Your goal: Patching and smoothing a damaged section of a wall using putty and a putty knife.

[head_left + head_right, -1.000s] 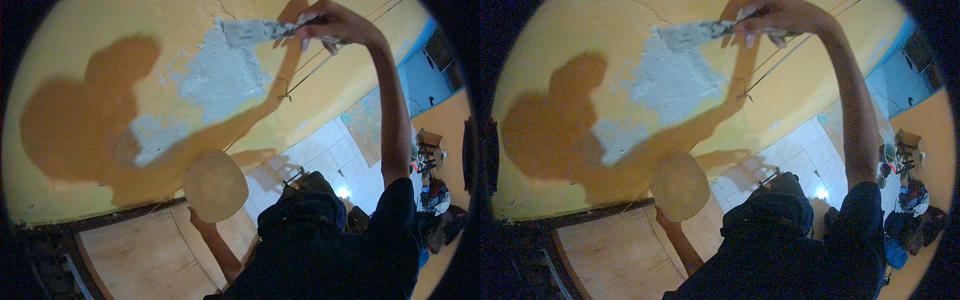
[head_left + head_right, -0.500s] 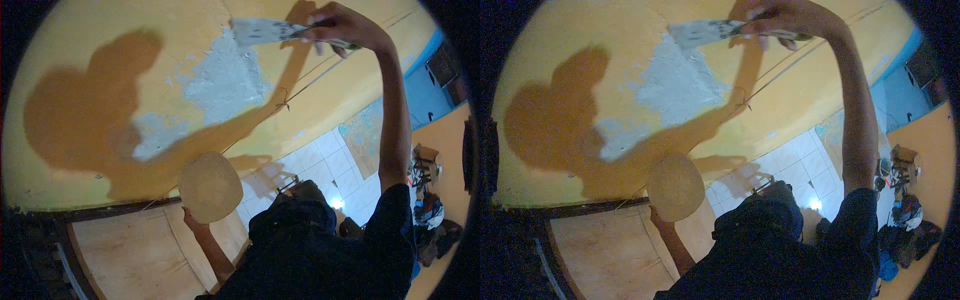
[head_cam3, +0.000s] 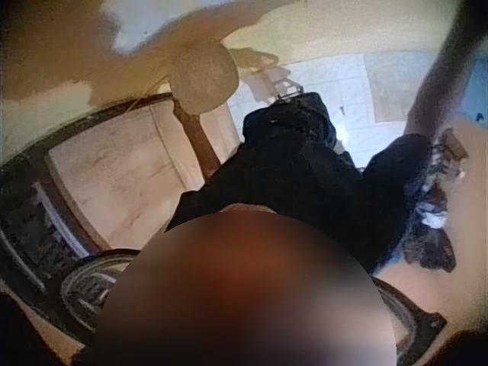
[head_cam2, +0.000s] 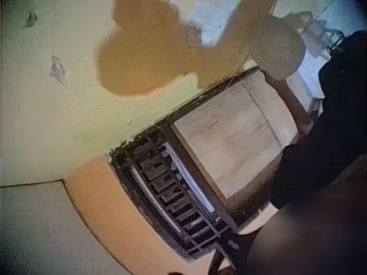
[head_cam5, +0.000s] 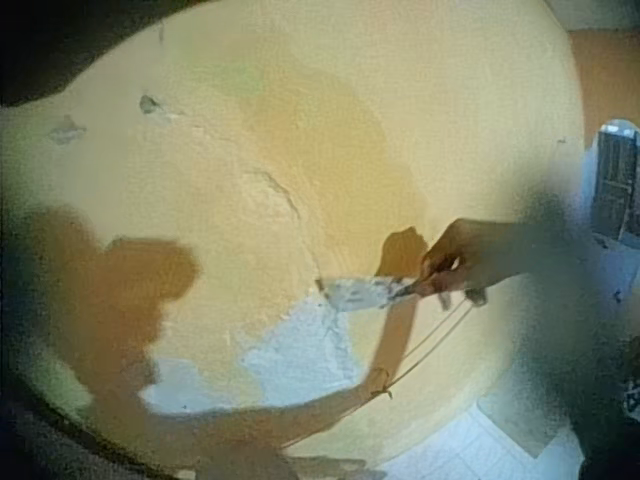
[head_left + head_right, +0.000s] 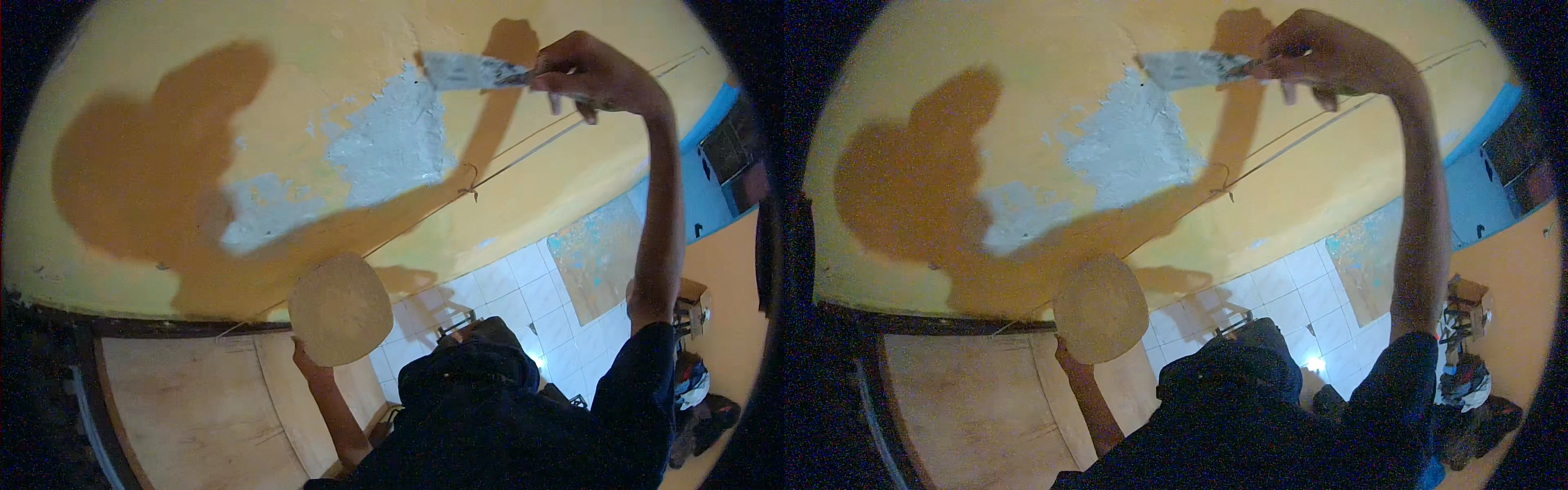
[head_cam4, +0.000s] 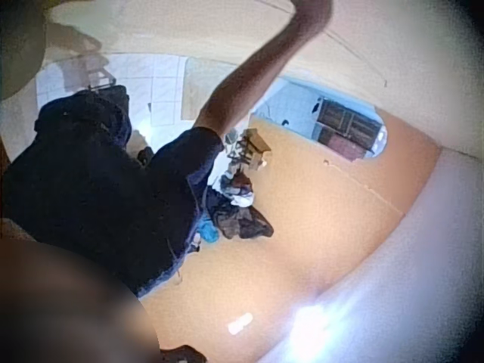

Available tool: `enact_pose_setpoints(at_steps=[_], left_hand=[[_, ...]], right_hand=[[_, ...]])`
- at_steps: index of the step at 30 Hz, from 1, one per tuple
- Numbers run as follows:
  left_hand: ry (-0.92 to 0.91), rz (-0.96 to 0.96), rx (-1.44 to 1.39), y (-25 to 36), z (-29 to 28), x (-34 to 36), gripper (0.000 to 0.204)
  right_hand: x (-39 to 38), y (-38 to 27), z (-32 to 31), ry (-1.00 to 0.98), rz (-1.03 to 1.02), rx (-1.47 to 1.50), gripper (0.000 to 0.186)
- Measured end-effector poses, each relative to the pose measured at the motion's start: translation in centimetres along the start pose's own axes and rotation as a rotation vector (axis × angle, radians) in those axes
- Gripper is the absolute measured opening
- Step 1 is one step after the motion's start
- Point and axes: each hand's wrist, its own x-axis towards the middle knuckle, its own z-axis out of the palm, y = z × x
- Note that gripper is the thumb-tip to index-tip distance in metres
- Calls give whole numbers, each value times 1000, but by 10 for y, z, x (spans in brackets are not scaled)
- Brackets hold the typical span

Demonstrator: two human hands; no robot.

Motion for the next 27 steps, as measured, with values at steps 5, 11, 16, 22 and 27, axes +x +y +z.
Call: enact_pose_setpoints(at_steps=[5, 11, 16, 22, 27], left_hand=[[-172, 2, -6, -2, 4, 1, 57], [-136, 17, -12, -1, -14, -4, 58], [17, -27, -13, -6, 7, 3, 55], [80, 1, -30, -4, 1, 1, 54], [-42, -18, -55, -10, -15, 15, 53]], right_hand=[[-12, -45, -21, -156, 143, -88, 19], [13, -79, -2, -319, 145, -284, 20], [-12, -112, -31, -294, 80, -490, 21], [-2, -106, -4, -230, 177, -465, 19], [-19, -79, -10, 209, -167, -420, 33]])
